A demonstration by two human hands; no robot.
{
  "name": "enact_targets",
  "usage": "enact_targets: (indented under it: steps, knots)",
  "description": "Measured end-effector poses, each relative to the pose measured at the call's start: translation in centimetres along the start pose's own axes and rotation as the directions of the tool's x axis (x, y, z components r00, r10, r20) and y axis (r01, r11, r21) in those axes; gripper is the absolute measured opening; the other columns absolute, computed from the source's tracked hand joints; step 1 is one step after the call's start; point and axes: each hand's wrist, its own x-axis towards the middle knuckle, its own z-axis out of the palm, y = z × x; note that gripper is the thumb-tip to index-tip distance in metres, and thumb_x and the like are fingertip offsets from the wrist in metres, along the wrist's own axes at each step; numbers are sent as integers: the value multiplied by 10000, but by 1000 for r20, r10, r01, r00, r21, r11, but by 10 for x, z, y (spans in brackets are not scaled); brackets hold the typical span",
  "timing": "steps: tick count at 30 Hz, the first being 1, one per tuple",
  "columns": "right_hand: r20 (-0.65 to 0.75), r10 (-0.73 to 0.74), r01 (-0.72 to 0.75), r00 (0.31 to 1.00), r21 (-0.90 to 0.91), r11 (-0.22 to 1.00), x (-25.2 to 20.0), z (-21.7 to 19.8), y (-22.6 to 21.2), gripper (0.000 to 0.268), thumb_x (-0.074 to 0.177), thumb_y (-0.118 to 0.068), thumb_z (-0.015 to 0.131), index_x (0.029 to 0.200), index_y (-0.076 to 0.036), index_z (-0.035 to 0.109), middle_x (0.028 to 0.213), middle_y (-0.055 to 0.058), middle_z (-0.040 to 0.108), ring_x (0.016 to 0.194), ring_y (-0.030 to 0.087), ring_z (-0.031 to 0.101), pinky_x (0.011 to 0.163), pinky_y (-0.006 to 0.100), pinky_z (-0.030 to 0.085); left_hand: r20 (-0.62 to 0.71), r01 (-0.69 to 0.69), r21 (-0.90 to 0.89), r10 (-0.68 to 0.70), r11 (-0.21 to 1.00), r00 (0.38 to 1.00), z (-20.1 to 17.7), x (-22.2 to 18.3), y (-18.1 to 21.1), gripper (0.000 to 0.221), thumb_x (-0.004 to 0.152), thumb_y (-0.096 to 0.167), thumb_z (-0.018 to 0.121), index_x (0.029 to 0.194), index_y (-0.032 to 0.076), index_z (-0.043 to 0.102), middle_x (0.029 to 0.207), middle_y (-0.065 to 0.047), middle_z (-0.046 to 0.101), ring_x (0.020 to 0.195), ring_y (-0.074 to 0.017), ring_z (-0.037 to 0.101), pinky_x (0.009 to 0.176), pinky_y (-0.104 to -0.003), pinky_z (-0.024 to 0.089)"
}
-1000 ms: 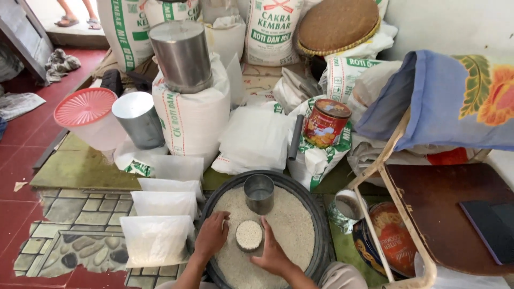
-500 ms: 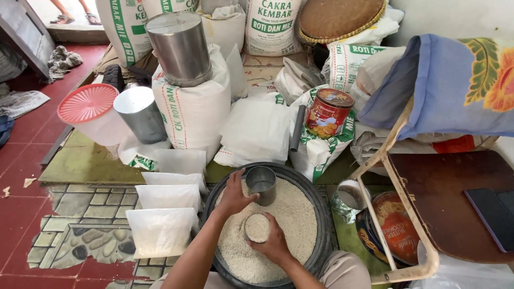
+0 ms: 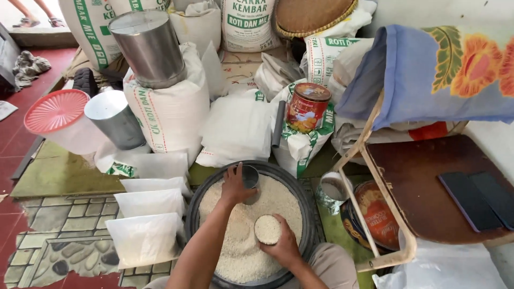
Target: Measuring rice from a large basin using small cups and portioning it into individual plastic bags.
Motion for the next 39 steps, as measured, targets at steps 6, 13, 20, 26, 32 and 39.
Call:
enact_targets:
  steps: [6, 13, 20, 26, 32, 39]
  knots:
    - [-84, -14, 14, 996, -8, 1000, 3, 1, 12, 1024, 612, -266, 993, 1452, -65, 444, 1366, 144, 629, 1206, 303, 664, 1019, 396, 529, -245, -252, 36, 253, 967, 936, -29, -36, 20, 1190, 614, 477, 944, 1573, 100, 349, 1426, -170, 387, 1195, -418, 490, 879, -499, 532]
    - [-147, 6, 5, 989, 77, 997, 2, -6, 0, 990, 598, -224, 989, 1422, -79, 460, 1266, 151, 684, 1099, 290, 720, 929, 385, 581, -201, -311, 131, 332, 941, 921, -41, -91, 15, 1201, 545, 478, 964, 1549, 101, 425, 1447, -187, 422, 1171, -413, 491, 797, -549, 501]
    - [-101, 119, -113, 988, 67, 991, 2, -3, 0, 1097, 570, -297, 1009, 1487, -123, 433, 1393, 207, 597, 1265, 411, 588, 1076, 540, 454, -9, -276, 85, 277, 957, 961, -45, -139, 12, 1219, 600, 530, 945, 1596, 121, 374, 1501, -164, 364, 1274, -405, 454, 901, -571, 529]
    - [-88, 219, -208, 972, 125, 970, 8, -8, -3, 1131, 552, -307, 1011, 1518, -165, 441, 1476, 236, 545, 1402, 488, 479, 1197, 646, 339, 24, -271, -204, 281, 941, 959, -64, -150, 10, 1350, 619, 527, 969, 1654, 99, 216, 1602, -234, 267, 1436, -523, 364, 1060, -705, 507]
    - [-105, 101, -90, 989, 107, 990, 23, -25, 0, 1107, 575, -298, 1000, 1511, -132, 433, 1486, 234, 525, 1422, 493, 447, 1195, 665, 304, -52, -258, -432, 262, 864, 964, -29, -155, -22, 1409, 607, 460, 1006, 1672, 103, 155, 1620, -228, 347, 1500, -475, 333, 1178, -668, 370]
    - [-90, 6, 0, 996, 60, 998, 43, -42, -18, 1063, 592, -262, 978, 1508, -131, 453, 1490, 223, 523, 1430, 477, 438, 1191, 672, 295, -32, -137, -621, 150, 772, 988, -10, -153, -31, 1403, 576, 412, 1030, 1639, 50, 189, 1561, -272, 448, 1446, -495, 423, 1209, -657, 358]
